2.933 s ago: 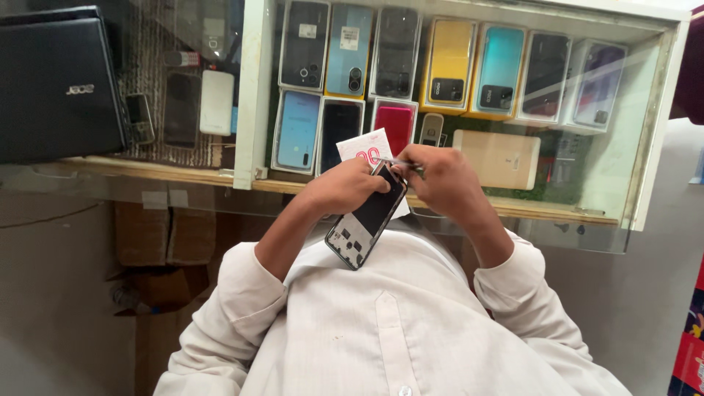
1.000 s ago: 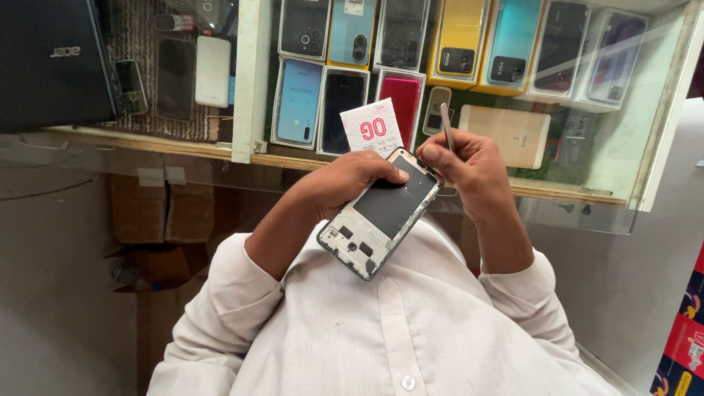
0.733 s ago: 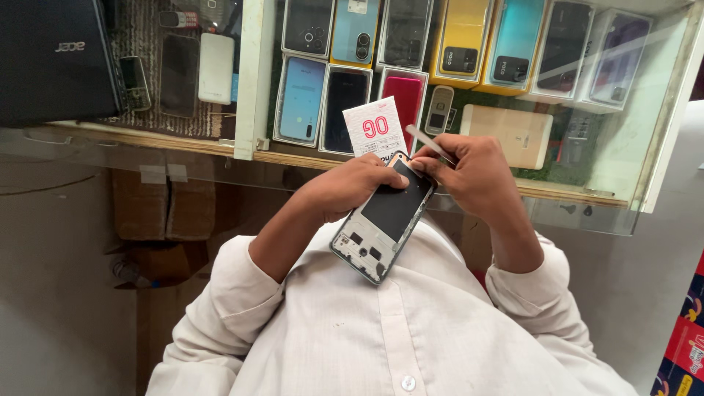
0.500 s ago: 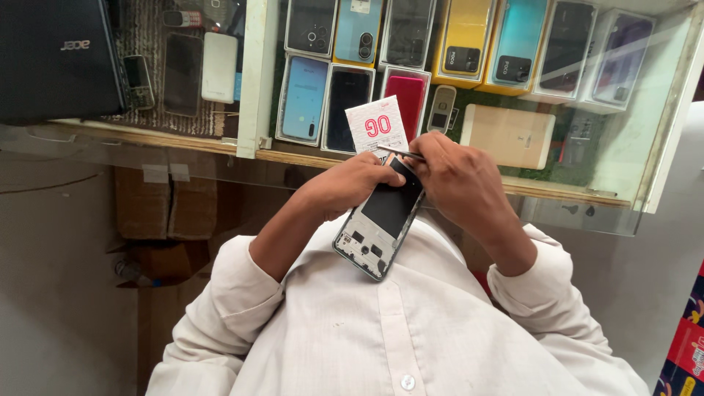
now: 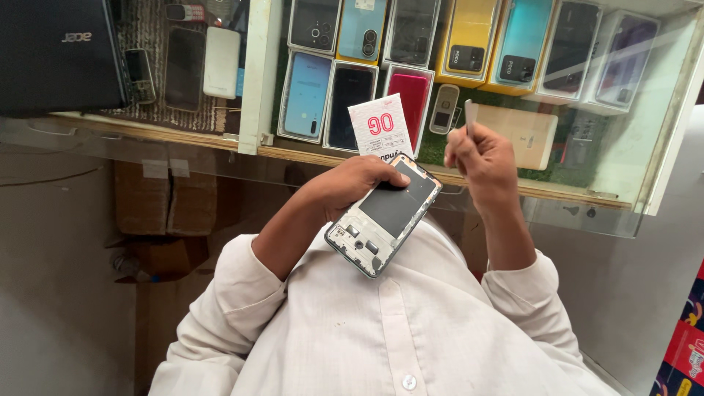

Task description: The person uses a metal tool to scrape adhesive residue from the edges of a disassembled smartphone. They repeatedly rotate the phone and work along different sides, occasionally pausing to inspect the edges.

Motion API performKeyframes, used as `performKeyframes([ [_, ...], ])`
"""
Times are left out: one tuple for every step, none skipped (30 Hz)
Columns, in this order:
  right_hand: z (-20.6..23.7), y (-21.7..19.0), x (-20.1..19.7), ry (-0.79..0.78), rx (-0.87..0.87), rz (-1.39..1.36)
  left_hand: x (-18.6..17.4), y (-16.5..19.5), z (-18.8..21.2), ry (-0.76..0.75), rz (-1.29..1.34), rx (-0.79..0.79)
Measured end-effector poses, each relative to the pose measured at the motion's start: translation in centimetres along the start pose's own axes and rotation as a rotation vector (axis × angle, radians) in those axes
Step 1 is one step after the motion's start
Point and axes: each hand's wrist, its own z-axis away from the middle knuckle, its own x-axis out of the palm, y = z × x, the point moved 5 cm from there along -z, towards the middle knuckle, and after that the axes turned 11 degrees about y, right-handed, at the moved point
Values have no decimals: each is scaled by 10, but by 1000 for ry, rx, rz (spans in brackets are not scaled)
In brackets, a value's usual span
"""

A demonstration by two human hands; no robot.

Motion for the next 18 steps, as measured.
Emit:
performKeyframes([
  [2,0,-3,22,16,59,1,0,-1,-16,5,10],
  [5,-4,-1,-31,0,65,1,-2,-2,-10,-2,-5],
  [8,-8,1,-83,-13,72,2,-4,-3,-5,-9,-22],
  [11,-13,4,-134,-26,79,2,-6,-4,-1,-16,-40],
  [13,-17,7,-176,14,82,3,-7,-4,3,-25,-47],
  [16,-21,11,-219,52,85,3,-7,-5,9,-34,-53],
  [18,-26,15,-263,90,87,4,-7,-5,15,-43,-58],
  [19,-32,16,-247,92,161,5,-8,-5,9,-51,-65],
  [19,-37,18,-231,94,235,6,-8,-6,4,-59,-70],
  [19,-43,19,-215,96,309,7,-8,-6,-1,-67,-75],
  [19,-50,21,-218,61,439,8,-8,-6,-8,-87,-63],
  [20,-56,22,-221,25,569,9,-8,-7,-14,-107,-51],
  [20,-61,24,-223,-14,697,9,-8,-7,-19,-127,-37],
  [21,-68,27,-235,-79,739,8,-9,-8,1,-161,-38],
  [22,-73,30,-248,-144,780,9,-11,-10,22,-193,-40],
  [24,-77,33,-260,-209,822,8,-14,-11,42,-225,-41],
  [27,-83,38,-275,-342,842,8,-15,-13,33,-196,-38],
  [30,-87,43,-292,-474,860,7,-16,-14,24,-165,-38],
])
